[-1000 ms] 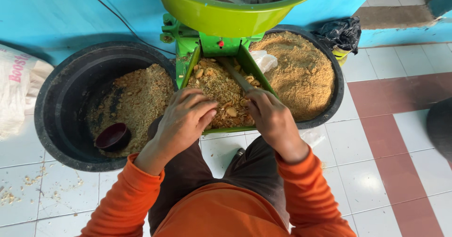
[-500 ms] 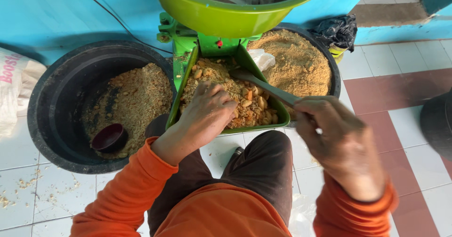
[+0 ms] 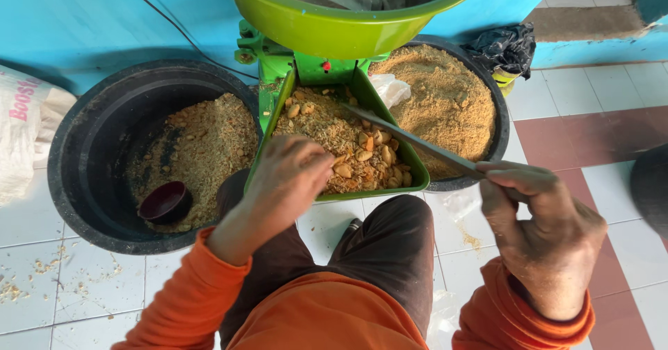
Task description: The person sits on the floor in front of a green grinding machine and uses a metal scoop to push peanut pieces from a green tray into the machine's hopper. Ground material collects in a black basin beside the machine, and the person occasionally picks through the tray by hand.
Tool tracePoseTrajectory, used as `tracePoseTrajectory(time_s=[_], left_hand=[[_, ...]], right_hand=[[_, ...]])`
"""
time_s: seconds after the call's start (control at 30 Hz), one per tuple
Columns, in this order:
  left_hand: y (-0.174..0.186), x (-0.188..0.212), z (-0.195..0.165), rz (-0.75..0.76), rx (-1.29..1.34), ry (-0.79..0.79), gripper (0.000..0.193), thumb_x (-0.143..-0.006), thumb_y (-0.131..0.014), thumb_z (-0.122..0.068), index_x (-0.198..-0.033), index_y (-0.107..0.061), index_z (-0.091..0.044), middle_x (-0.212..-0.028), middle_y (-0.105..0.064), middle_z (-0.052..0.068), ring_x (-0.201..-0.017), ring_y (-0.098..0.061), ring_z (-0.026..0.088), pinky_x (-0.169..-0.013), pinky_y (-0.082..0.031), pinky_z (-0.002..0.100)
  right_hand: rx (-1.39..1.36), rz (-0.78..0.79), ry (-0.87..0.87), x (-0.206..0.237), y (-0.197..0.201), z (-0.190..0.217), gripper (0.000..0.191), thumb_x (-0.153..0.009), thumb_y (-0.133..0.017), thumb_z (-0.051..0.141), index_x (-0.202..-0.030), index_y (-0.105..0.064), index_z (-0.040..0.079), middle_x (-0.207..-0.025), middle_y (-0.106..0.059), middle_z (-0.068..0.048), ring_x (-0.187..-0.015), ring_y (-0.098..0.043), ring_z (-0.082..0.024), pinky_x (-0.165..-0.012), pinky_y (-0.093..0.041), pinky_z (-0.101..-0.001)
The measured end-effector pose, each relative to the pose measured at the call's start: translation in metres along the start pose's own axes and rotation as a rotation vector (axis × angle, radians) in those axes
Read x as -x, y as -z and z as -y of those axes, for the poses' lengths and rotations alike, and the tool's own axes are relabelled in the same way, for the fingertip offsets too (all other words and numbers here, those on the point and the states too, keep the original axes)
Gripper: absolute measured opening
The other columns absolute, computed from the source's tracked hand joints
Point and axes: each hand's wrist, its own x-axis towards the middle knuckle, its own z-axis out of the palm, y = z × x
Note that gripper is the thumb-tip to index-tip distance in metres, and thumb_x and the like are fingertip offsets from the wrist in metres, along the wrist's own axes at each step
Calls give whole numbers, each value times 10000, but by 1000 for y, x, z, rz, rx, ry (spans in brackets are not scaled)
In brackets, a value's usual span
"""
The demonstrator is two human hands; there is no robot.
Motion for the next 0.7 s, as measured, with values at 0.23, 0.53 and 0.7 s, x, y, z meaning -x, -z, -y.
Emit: tracePoseTrajectory(time_s=[0.23,0.53,0.7], left_hand=[[0,-26,40,146,-79,-11,141,-910,-706,-126,-1016,-754,-47,-976,-706,71,-970,-616,251,-917,-479,475],[-109,-130,70,690,153,80,302,-1021,-612,-210,-795,-682,-22,-790,-682,134,-763,-690,283,-771,-521,477],[-161,-137,68,603,156,-59,138,-828,-760,-206,-819,-761,-68,-836,-730,152,-828,-712,329,-740,-546,463]], right_hand=[[-193,-222,-162,42,-7,-34,156,-1155,-682,43,-1107,-551,-29,-1071,-761,-195,-762,-724,-114,-649,-570,-192],[-438,-518,-164,96,-16,-92,180,-1206,-639,44,-1126,-509,-52,-1018,-714,-285,-665,-676,-172,-608,-569,-242],[-490,-583,-204,113,-18,-120,162,-1185,-619,19,-1096,-508,-58,-1002,-701,-304,-612,-623,-197,-567,-523,-252]])
